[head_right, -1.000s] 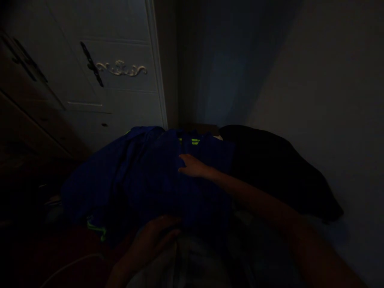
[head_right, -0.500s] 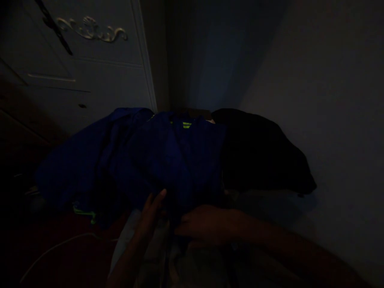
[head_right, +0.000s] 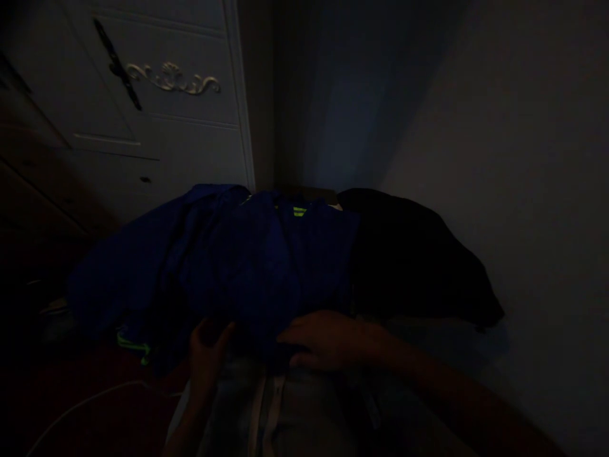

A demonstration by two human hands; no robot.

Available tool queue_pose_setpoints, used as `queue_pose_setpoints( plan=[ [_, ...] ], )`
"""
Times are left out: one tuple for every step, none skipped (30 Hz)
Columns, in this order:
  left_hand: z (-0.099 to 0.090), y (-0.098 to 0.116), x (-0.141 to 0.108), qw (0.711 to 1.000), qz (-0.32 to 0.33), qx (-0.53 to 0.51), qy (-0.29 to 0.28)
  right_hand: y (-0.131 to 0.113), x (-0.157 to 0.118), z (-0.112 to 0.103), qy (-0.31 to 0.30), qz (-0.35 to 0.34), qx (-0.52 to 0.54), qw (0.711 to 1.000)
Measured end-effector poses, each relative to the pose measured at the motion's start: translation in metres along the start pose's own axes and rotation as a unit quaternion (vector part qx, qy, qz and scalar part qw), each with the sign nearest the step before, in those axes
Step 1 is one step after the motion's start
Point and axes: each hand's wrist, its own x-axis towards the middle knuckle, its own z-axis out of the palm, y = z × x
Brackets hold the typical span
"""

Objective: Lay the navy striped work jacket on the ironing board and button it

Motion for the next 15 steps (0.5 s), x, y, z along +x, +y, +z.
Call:
queue_pose_setpoints(
  plan=[
    [-0.006, -0.001, 0.006, 0.999, 0.017, 0.011, 0.041, 0.000, 0.000, 0.000, -0.002, 0.007, 0.001, 1.000],
    [-0.011, -0.002, 0.012, 0.997, 0.029, 0.024, 0.069, 0.001, 0.000, 0.000, -0.005, 0.016, 0.003, 1.000],
    [-0.016, -0.003, 0.018, 0.996, 0.032, 0.035, 0.080, 0.002, 0.000, 0.002, -0.006, 0.026, 0.006, 1.000],
    [-0.020, -0.003, 0.023, 0.996, 0.025, 0.043, 0.072, 0.003, 0.000, 0.006, -0.008, 0.035, 0.011, 0.999],
    [-0.024, -0.004, 0.028, 0.998, 0.008, 0.044, 0.049, 0.005, 0.000, 0.011, -0.009, 0.043, 0.018, 0.999],
    [-0.027, -0.005, 0.032, 0.999, -0.010, 0.038, 0.018, 0.007, -0.001, 0.018, -0.011, 0.050, 0.025, 0.998],
    [-0.029, -0.006, 0.035, 0.999, -0.023, 0.029, -0.012, 0.010, -0.002, 0.025, -0.014, 0.057, 0.033, 0.998],
    [-0.031, -0.009, 0.039, 0.999, -0.031, 0.017, -0.033, 0.014, -0.003, 0.034, -0.015, 0.066, 0.043, 0.997],
    [-0.032, -0.012, 0.041, 0.998, -0.034, 0.005, -0.044, 0.018, -0.005, 0.043, -0.013, 0.079, 0.053, 0.995],
    [-0.032, -0.016, 0.044, 0.998, -0.036, -0.006, -0.050, 0.022, -0.007, 0.052, -0.006, 0.097, 0.063, 0.993],
    [-0.033, -0.021, 0.046, 0.998, -0.034, -0.013, -0.053, 0.027, -0.010, 0.061, 0.007, 0.120, 0.076, 0.990],
    [-0.032, -0.027, 0.049, 0.998, -0.033, -0.015, -0.056, 0.031, -0.013, 0.070, 0.026, 0.147, 0.089, 0.985],
    [-0.032, -0.032, 0.052, 0.998, -0.031, -0.015, -0.060, 0.035, -0.017, 0.078, 0.052, 0.175, 0.104, 0.978],
    [-0.031, -0.038, 0.055, 0.997, -0.029, -0.015, -0.065, 0.040, -0.021, 0.086, 0.085, 0.202, 0.119, 0.968],
    [-0.030, -0.043, 0.058, 0.997, -0.030, -0.015, -0.073, 0.044, -0.024, 0.093, 0.125, 0.228, 0.133, 0.956]
  ],
)
